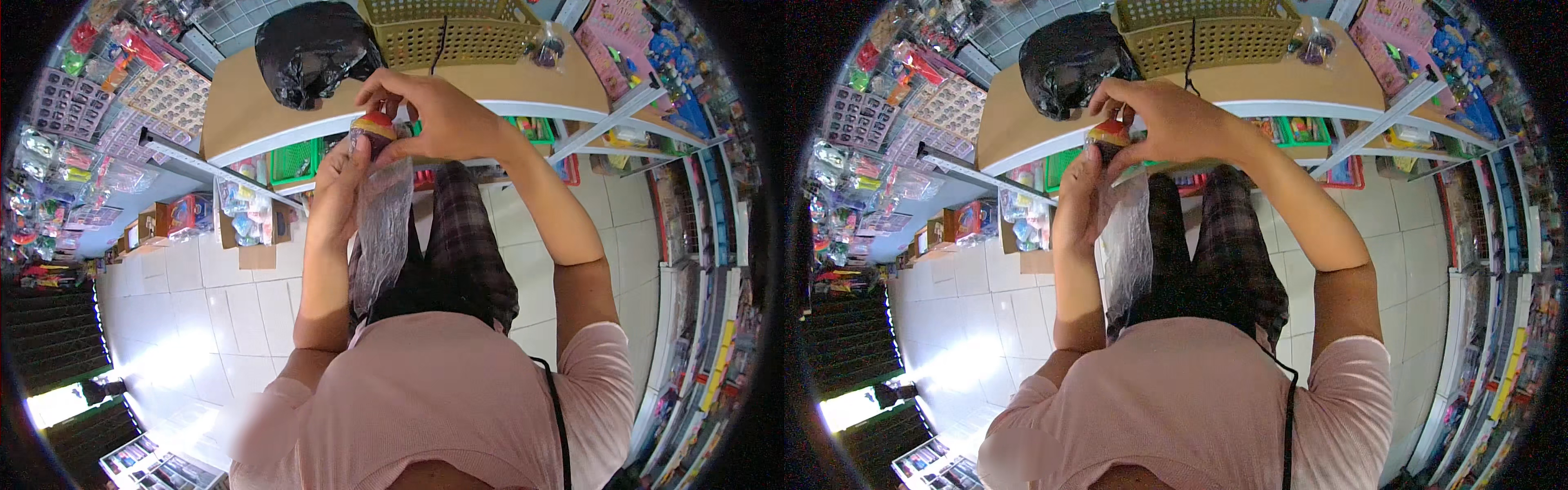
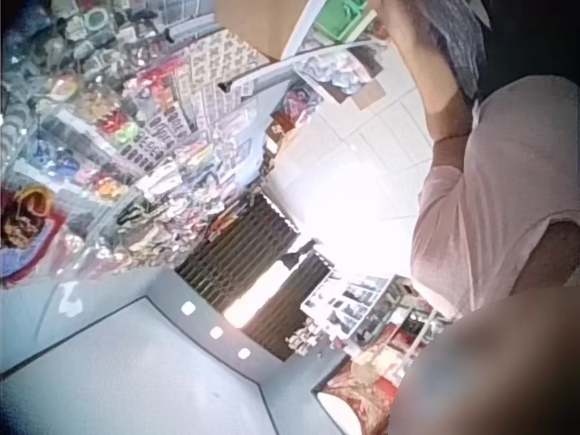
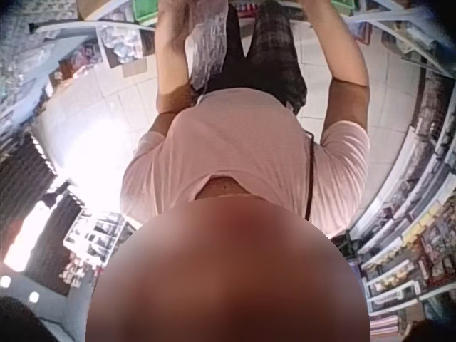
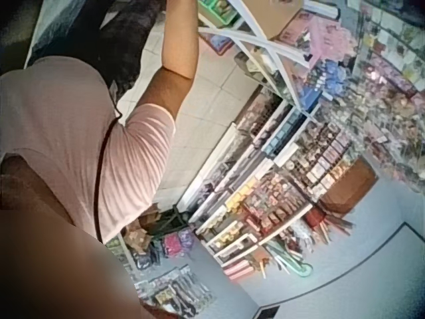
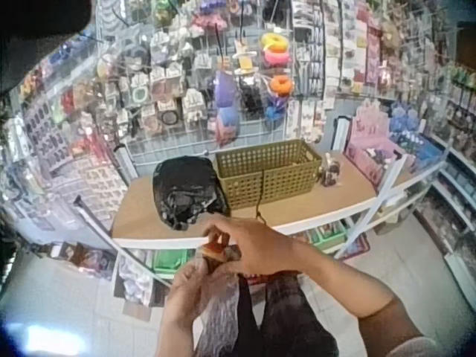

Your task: Packing a plastic toy into a clear plastic bag and securing it.

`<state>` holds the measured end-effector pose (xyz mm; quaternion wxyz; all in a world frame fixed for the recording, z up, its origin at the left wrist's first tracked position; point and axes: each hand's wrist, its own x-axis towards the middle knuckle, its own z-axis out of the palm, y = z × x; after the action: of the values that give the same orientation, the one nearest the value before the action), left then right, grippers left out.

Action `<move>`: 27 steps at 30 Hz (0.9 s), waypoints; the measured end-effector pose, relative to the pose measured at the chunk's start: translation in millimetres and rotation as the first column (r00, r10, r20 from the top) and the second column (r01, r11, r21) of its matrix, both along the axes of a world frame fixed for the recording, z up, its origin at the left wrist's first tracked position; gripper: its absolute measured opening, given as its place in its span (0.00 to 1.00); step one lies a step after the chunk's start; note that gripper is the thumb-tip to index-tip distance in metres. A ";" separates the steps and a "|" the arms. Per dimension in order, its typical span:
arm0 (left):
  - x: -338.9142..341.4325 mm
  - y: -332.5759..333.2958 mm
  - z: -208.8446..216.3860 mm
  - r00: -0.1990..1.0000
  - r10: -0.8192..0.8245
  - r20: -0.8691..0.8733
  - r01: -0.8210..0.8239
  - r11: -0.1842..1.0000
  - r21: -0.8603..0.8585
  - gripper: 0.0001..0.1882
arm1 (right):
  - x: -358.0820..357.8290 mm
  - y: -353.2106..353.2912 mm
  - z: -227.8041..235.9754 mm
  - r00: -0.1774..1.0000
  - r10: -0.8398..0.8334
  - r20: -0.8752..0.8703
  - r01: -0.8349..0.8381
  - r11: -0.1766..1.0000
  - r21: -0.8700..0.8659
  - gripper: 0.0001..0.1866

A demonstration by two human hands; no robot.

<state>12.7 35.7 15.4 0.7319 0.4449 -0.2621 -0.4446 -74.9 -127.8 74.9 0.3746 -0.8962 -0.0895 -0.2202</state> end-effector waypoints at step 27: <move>4.9 -14.5 -27.4 0.865 0.373 0.336 -0.429 0.897 0.108 0.14 | 2.1 65.2 -117.6 0.929 0.111 -0.353 0.328 0.196 0.924 0.16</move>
<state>17.6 21.2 -12.0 0.7157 0.6172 -0.2331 -0.2292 -72.8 -62.6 -42.7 0.8464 -0.4842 0.2009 -0.0933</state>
